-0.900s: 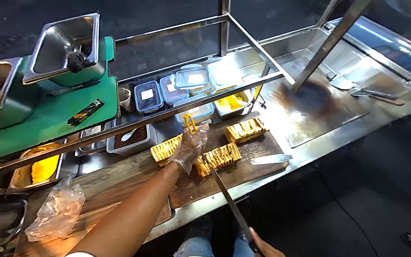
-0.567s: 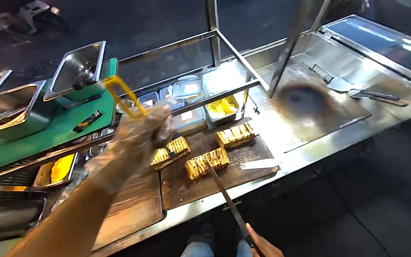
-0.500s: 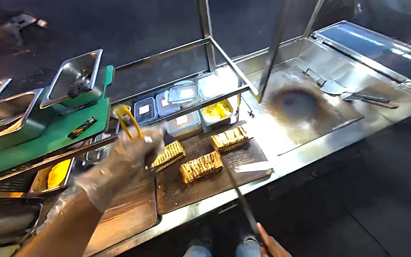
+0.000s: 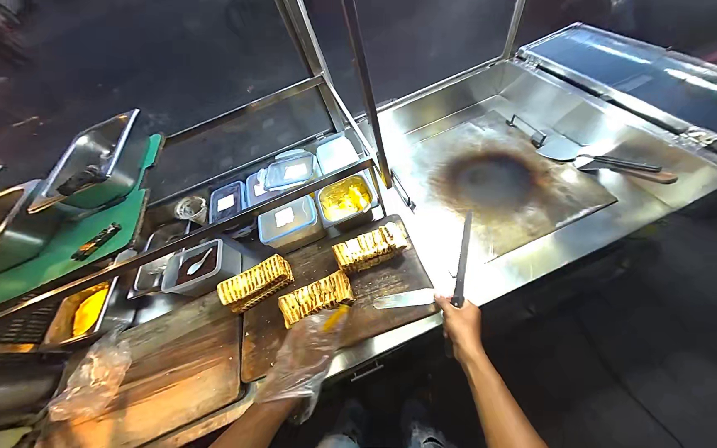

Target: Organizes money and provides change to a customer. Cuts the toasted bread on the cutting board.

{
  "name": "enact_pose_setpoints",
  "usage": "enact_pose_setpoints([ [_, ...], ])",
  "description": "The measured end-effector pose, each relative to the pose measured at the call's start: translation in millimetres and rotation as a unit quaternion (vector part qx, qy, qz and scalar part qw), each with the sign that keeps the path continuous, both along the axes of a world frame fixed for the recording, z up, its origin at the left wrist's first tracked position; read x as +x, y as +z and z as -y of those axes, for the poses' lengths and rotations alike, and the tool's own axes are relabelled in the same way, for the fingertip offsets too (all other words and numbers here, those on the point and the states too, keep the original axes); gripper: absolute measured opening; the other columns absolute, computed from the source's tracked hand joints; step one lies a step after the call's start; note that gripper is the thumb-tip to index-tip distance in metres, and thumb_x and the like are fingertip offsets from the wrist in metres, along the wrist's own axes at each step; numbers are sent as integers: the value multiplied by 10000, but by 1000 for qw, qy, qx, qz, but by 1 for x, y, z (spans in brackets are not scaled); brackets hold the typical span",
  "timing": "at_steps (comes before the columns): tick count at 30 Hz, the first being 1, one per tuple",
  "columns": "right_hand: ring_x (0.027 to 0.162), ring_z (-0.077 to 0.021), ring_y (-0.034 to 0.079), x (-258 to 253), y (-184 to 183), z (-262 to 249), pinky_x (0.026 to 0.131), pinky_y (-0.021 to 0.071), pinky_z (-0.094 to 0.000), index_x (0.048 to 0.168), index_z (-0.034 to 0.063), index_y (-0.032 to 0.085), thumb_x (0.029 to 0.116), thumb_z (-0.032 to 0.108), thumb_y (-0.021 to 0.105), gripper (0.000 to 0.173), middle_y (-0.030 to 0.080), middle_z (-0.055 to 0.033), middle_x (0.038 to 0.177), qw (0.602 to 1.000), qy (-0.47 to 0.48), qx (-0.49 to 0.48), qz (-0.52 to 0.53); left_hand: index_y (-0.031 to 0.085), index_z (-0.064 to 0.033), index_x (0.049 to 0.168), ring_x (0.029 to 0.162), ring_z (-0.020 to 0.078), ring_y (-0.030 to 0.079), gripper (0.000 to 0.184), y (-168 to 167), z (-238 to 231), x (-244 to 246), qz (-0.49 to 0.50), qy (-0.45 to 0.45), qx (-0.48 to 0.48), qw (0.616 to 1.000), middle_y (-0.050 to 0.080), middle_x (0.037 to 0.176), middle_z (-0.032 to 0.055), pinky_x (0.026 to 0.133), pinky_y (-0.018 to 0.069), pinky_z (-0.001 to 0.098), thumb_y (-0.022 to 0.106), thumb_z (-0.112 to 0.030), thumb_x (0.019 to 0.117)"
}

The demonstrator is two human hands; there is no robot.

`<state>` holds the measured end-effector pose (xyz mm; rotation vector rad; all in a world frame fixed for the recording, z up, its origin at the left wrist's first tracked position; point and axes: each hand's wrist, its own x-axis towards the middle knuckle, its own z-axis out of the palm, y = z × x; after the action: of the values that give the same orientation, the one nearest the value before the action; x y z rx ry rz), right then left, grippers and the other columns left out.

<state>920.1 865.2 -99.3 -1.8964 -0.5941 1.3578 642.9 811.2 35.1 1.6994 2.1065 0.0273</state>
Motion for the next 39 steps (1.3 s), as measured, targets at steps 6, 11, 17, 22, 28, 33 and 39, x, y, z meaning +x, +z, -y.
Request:
enact_pose_setpoints([
  [6,368,-126,452,-6,0,4,346,438,-286,943,-24,578,994,85,629,131,527,-63,557,987,-98,32,-123,630,-158,1365,1107,297,656,650,-63,13,-132,107,366,3,924,699,1188,128,963,512,562,551,-662,961],
  [11,348,-140,479,-6,22,20,351,482,-305,1002,-21,538,1038,70,539,98,484,-49,495,968,-141,124,-164,623,-84,1339,1207,319,610,645,-85,-21,-126,171,335,-50,925,663,1263,172,1017,482,568,636,-595,946],
  [17,377,-137,556,-95,44,12,400,538,-310,1064,-82,549,1020,39,564,129,544,-46,500,948,-211,221,-88,684,-91,1236,1170,287,644,648,-88,-16,-119,114,344,-52,930,703,1195,134,1021,490,556,688,-637,888],
  [22,377,-117,558,-150,27,25,383,514,-302,926,-60,647,958,62,644,126,580,-35,507,964,-160,209,-38,666,-84,1240,1103,260,665,633,-88,-14,-118,147,345,-55,925,707,1152,124,974,522,519,739,-591,868],
  [28,451,-53,586,-114,17,53,426,539,-251,1043,-65,681,893,63,649,200,683,-24,682,932,-133,334,39,640,-82,1280,1111,221,668,585,-90,-7,-80,187,318,-59,928,707,1168,101,992,530,477,771,-480,872],
  [33,419,-43,566,-75,31,56,387,512,-234,1037,-51,670,896,52,632,179,658,4,632,928,-133,340,68,642,-128,1324,1143,241,667,664,-91,-11,-37,168,297,-82,936,712,1188,105,1021,517,507,770,-559,836],
  [39,408,-30,547,-72,34,52,378,494,-212,1022,-36,665,903,31,621,144,643,24,617,927,-134,346,50,637,-126,1328,1126,232,673,637,-83,-17,-29,179,302,-82,933,717,1175,101,1015,515,497,780,-523,851],
])
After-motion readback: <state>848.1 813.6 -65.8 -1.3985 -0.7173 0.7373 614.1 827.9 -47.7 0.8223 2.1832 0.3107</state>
